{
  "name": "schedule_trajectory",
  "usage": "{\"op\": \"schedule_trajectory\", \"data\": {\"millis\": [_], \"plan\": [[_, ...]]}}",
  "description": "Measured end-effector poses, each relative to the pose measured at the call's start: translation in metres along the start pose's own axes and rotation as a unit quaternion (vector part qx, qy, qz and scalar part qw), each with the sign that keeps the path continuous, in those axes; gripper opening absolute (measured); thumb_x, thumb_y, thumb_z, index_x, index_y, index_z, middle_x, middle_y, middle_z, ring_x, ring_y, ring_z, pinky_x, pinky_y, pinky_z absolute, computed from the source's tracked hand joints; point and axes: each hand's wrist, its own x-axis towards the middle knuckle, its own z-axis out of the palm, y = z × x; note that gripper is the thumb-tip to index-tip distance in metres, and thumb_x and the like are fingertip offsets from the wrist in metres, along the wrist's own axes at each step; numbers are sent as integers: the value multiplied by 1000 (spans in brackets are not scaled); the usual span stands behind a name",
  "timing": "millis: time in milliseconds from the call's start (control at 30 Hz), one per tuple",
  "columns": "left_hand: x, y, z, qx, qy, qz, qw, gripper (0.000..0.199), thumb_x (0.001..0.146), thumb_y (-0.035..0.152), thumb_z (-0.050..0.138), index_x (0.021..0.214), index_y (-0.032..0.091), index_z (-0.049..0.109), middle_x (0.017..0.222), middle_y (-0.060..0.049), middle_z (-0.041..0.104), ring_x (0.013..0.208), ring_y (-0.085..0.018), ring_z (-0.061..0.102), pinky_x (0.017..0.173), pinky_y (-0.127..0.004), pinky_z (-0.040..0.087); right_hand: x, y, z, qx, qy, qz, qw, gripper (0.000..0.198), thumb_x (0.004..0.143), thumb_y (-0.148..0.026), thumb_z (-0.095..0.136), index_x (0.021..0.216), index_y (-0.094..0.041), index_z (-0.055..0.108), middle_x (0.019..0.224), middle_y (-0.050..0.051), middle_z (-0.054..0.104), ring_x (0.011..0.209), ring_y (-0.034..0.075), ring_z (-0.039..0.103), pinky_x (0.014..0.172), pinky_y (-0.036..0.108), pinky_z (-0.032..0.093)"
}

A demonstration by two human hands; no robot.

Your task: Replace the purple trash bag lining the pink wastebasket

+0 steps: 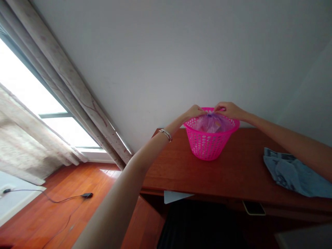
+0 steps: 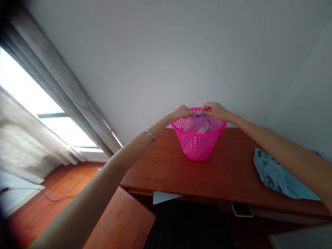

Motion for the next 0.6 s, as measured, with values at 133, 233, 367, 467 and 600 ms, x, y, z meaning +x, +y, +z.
{"op": "schedule_trajectory", "data": {"millis": [133, 233, 367, 467, 600], "plan": [[0, 1, 3, 72, -44, 32, 996, 26, 75, 29, 67, 56, 11, 64, 48, 4, 37, 50, -7, 28, 53, -27, 21, 3, -10, 7, 21, -9, 0, 1000, 36, 76, -48, 65, 94, -17, 70, 96, 7, 70, 87, 18, 66, 83, 31, 52], [2, 0, 4, 90, -36, 44, 994, 25, 74, 28, 65, 57, 10, 66, 48, 4, 36, 51, -7, 27, 53, -27, 20, 7, -15, 14, -22, -25, -25, 999, 32, 77, -43, 63, 95, -18, 73, 96, 7, 71, 86, 18, 65, 81, 31, 51], [0, -2, 4, 105, -37, 71, 991, 22, 73, 28, 63, 64, 9, 71, 51, 3, 42, 53, -8, 32, 53, -26, 24, 10, -15, 21, -61, -42, -46, 996, 21, 78, -32, 59, 85, -18, 74, 88, 5, 71, 82, 17, 63, 78, 30, 48], [-2, -3, 3, 99, -36, 81, 991, 21, 73, 26, 62, 66, 9, 73, 53, 1, 47, 56, -9, 36, 55, -25, 28, 9, -14, 23, -71, -41, -42, 996, 20, 79, -31, 59, 83, -18, 74, 86, 5, 71, 79, 16, 62, 77, 29, 47], [-1, -5, -1, 135, -23, 76, 988, 19, 72, 22, 61, 71, 9, 75, 54, 0, 52, 56, -10, 38, 56, -26, 30, 6, -11, 23, -80, -43, -34, 995, 21, 80, -30, 58, 83, -17, 74, 85, 5, 71, 78, 16, 62, 75, 28, 46]]}}
